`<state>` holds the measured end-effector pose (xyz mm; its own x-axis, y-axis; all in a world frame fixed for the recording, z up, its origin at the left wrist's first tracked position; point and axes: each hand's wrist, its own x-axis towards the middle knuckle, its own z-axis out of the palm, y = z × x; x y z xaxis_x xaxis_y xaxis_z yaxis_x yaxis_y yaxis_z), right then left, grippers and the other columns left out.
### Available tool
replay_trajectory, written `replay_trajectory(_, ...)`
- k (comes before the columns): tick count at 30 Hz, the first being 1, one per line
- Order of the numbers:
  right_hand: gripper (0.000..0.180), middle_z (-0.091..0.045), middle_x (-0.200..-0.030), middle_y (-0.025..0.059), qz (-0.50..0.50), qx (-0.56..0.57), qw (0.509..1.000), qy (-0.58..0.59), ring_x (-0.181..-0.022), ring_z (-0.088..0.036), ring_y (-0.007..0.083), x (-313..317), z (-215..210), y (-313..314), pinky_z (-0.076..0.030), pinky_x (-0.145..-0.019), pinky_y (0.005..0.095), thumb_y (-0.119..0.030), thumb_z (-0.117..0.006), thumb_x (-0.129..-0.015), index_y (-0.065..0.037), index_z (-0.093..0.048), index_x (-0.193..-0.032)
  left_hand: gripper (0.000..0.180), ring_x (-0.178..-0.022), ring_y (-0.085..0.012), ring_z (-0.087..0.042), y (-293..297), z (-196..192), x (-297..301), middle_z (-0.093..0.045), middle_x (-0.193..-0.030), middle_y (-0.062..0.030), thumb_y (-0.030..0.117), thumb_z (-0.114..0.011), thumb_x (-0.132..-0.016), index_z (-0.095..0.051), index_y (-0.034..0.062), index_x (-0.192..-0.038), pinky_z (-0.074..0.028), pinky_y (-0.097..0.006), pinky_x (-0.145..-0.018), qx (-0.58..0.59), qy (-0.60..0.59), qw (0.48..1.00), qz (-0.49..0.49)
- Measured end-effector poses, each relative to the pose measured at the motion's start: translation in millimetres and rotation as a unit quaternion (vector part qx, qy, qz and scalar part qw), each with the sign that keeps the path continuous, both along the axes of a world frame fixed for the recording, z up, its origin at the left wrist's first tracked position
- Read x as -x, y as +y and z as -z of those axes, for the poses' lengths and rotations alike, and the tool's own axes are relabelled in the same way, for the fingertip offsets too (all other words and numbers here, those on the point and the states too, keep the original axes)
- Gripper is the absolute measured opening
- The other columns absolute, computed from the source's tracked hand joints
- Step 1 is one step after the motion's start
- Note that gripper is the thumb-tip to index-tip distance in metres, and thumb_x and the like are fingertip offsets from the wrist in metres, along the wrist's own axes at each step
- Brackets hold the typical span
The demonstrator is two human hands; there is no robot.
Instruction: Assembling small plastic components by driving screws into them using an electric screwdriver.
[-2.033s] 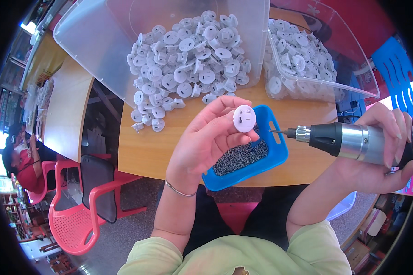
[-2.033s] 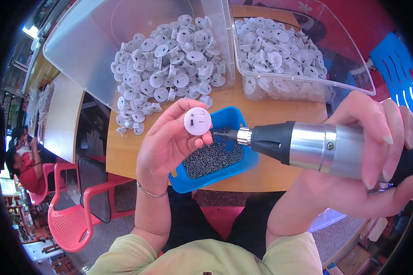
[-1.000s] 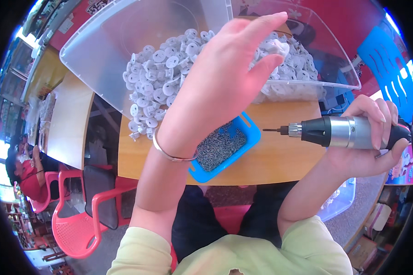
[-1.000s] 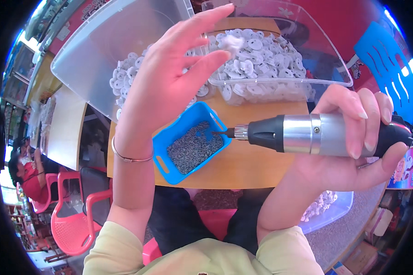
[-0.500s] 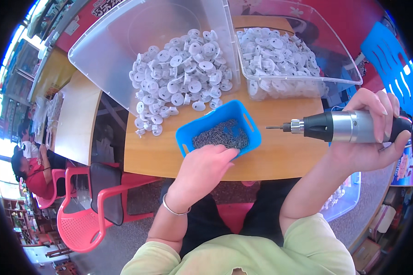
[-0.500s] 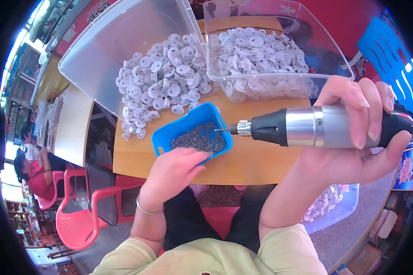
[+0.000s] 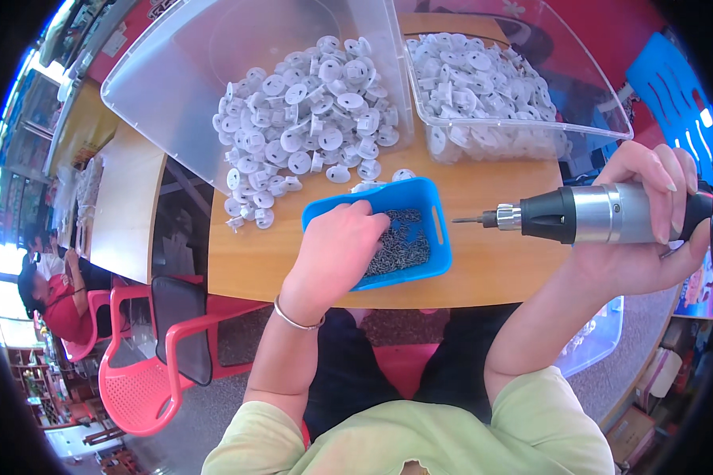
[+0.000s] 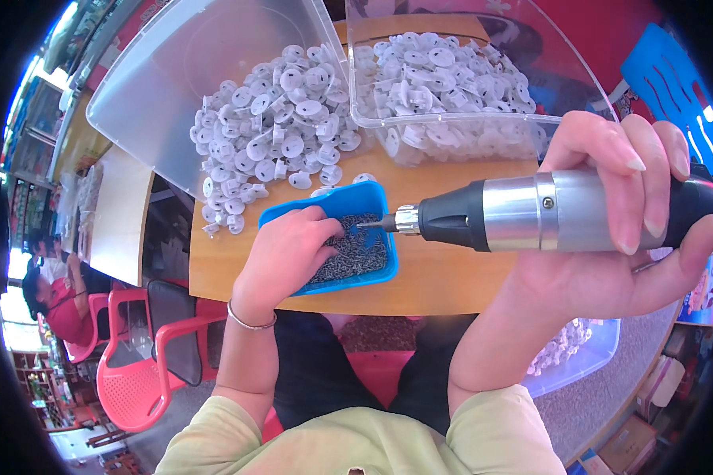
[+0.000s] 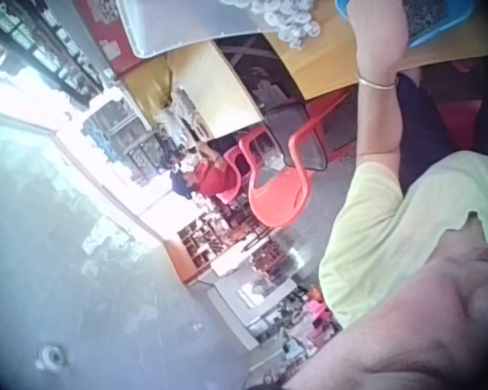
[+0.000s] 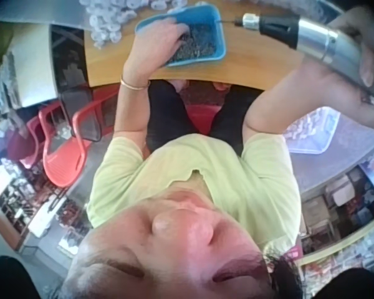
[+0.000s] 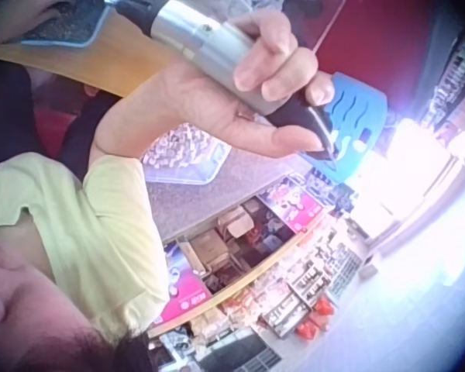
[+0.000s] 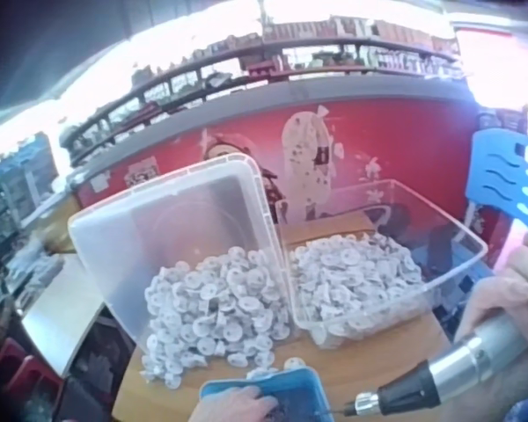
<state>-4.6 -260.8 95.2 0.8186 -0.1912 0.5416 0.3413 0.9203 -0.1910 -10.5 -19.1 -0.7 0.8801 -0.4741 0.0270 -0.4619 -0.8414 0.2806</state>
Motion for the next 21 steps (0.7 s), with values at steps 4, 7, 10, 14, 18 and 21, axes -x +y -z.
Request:
replay_trajectory(4,0.032,-0.039,-0.057,-0.0015,0.007,0.003,1.0,-0.001,-0.047,-0.044,0.007,-1,1,1,-0.039,-0.073,0.0254,-0.002,-0.064,-0.061,-0.01,-0.035,-0.074,0.006,-0.069,-0.0239,-0.054,-1,3,-2,-0.052,-0.068,-0.0059,0.009,-0.061,-0.064,-0.058,0.0079,-0.07,-0.043,-0.035,-0.06,-0.004,0.012,1.0,-0.009)
replay_trajectory(7,0.032,-0.039,-0.057,-0.0012,0.005,0.005,1.0,0.0,-0.047,-0.044,0.007,-1,2,1,-0.039,-0.073,0.0253,-0.001,-0.063,-0.061,-0.01,-0.035,-0.074,0.005,-0.068,-0.0237,-0.054,0,1,-2,-0.052,-0.065,-0.0054,0.009,-0.061,-0.064,-0.057,0.007,-0.067,-0.042,-0.035,-0.059,0.031,0.03,0.999,0.003)
replay_trajectory(10,0.032,-0.039,-0.058,-0.0011,0.002,0.01,1.0,0.003,-0.047,-0.044,0.0069,0,2,2,-0.039,-0.073,0.0251,-0.002,-0.063,-0.061,-0.01,-0.035,-0.074,0.008,-0.065,-0.0235,-0.054,4,-2,-2,-0.054,-0.066,-0.0069,0.007,-0.062,-0.063,-0.057,0.0059,-0.07,-0.042,-0.033,-0.057,0.055,0.054,0.997,0.005)
replay_trajectory(14,0.032,-0.039,-0.058,-0.001,-0.001,0.018,1.0,0.005,-0.048,-0.044,0.0069,-1,2,4,-0.038,-0.074,0.0247,-0.002,-0.063,-0.061,-0.009,-0.035,-0.075,0.007,-0.067,-0.0256,-0.056,7,-7,-6,-0.057,-0.072,-0.0107,0.005,-0.057,-0.067,-0.057,0.0056,-0.074,-0.045,-0.033,-0.059,0.121,0.09,0.989,-0.011)
replay_trajectory(18,0.031,-0.039,-0.058,-0.0008,-0.003,0.027,1.0,0.008,-0.048,-0.044,0.0069,-2,2,7,-0.038,-0.074,0.0244,-0.002,-0.063,-0.061,-0.009,-0.035,-0.075,0.01,-0.07,-0.0179,-0.06,3,-11,-7,-0.059,-0.076,-0.0091,-0.004,-0.054,-0.072,-0.057,0.0009,-0.08,-0.047,-0.025,-0.062,0.376,0.163,0.911,-0.056)
replay_trajectory(21,0.032,-0.039,-0.058,-0.0009,-0.004,0.041,0.999,0.006,-0.048,-0.044,0.0068,-2,3,11,-0.038,-0.074,0.0241,-0.001,-0.063,-0.061,-0.009,-0.035,-0.075,0.009,-0.071,-0.0158,-0.061,-6,-23,-6,-0.059,-0.079,-0.0083,-0.006,-0.053,-0.075,-0.054,-0.0021,-0.083,-0.049,-0.023,-0.063,0.532,0.208,0.818,-0.064)
